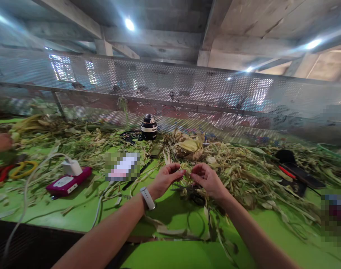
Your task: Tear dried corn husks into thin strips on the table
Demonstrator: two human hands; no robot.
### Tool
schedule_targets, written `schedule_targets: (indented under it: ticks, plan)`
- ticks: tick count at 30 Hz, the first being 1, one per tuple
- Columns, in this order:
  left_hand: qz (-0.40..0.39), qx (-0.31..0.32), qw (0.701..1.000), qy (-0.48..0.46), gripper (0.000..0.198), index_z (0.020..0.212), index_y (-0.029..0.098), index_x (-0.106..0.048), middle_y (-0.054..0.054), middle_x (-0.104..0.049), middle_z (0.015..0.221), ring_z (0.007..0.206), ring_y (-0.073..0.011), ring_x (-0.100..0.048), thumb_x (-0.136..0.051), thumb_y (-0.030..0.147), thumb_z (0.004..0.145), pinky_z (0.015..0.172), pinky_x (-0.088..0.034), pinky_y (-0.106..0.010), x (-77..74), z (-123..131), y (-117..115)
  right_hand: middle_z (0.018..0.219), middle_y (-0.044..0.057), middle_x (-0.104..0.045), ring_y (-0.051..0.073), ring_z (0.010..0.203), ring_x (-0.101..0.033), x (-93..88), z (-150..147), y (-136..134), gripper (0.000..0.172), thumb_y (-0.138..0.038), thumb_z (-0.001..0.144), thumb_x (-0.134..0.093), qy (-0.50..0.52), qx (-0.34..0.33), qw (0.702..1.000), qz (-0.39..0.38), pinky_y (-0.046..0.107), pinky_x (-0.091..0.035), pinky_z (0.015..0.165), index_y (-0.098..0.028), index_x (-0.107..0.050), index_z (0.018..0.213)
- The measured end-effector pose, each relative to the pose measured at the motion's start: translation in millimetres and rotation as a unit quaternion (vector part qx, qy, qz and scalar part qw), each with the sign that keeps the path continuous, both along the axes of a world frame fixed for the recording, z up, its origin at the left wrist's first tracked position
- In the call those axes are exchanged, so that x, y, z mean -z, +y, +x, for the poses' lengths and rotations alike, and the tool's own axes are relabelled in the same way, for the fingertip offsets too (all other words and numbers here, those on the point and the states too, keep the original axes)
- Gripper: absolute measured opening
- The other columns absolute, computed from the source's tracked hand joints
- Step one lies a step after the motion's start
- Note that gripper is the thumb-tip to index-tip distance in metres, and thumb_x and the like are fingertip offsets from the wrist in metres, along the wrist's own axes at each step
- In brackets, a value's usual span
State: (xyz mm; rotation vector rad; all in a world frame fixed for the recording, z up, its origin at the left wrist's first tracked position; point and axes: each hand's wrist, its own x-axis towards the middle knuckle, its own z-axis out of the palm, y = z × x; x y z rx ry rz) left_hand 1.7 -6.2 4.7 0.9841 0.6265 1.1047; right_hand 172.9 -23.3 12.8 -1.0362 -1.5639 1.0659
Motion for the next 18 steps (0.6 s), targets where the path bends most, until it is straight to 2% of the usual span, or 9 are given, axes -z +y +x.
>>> schedule_targets:
  ticks: [4,7,13,18]
  plan:
    - [-0.003,0.012,1.000,0.004,0.034,0.072,0.013,-0.059,0.004,-0.057,0.067,0.057,-0.0042,-0.050,-0.082,0.027,0.050,0.058,-0.040,-0.017,0.7,0.5,-0.3,0.071,-0.002,-0.053,0.011,0.059,-0.051,-0.2,-0.4,0.9,0.033,-0.041,0.068,-0.067,0.014,-0.002,1.000,0.015,0.024,-0.045,0.054,-0.021,-0.048,0.086]
    - [0.009,0.014,1.000,0.020,0.034,0.070,0.013,-0.059,0.005,-0.054,0.064,0.057,-0.0042,-0.049,-0.082,0.028,0.050,0.058,-0.040,-0.017,3.7,1.1,0.8,0.066,-0.002,-0.054,0.011,0.059,-0.050,0.8,0.5,2.1,0.030,-0.041,0.067,-0.067,0.001,-0.002,1.000,0.024,0.024,-0.043,0.054,-0.020,-0.051,0.079]
    - [0.058,0.046,0.995,0.064,0.028,0.071,0.012,-0.060,0.004,-0.052,0.064,0.057,-0.0042,-0.045,-0.077,0.031,0.059,0.056,-0.037,-0.018,6.8,0.7,1.3,0.059,-0.002,-0.054,0.010,0.054,-0.046,0.5,1.3,2.0,0.029,-0.043,0.065,-0.067,-0.037,0.045,0.998,0.023,0.023,-0.038,0.051,-0.017,-0.055,0.069]
    - [0.028,0.046,0.998,0.037,0.030,0.070,0.012,-0.060,0.004,-0.053,0.064,0.057,-0.0046,-0.047,-0.080,0.028,0.054,0.056,-0.037,-0.019,5.0,1.3,-0.3,0.056,-0.002,-0.054,0.010,0.050,-0.046,-2.6,-2.2,-1.8,0.031,-0.046,0.065,-0.066,-0.026,0.076,0.997,0.018,0.024,-0.038,0.047,-0.017,-0.056,0.070]
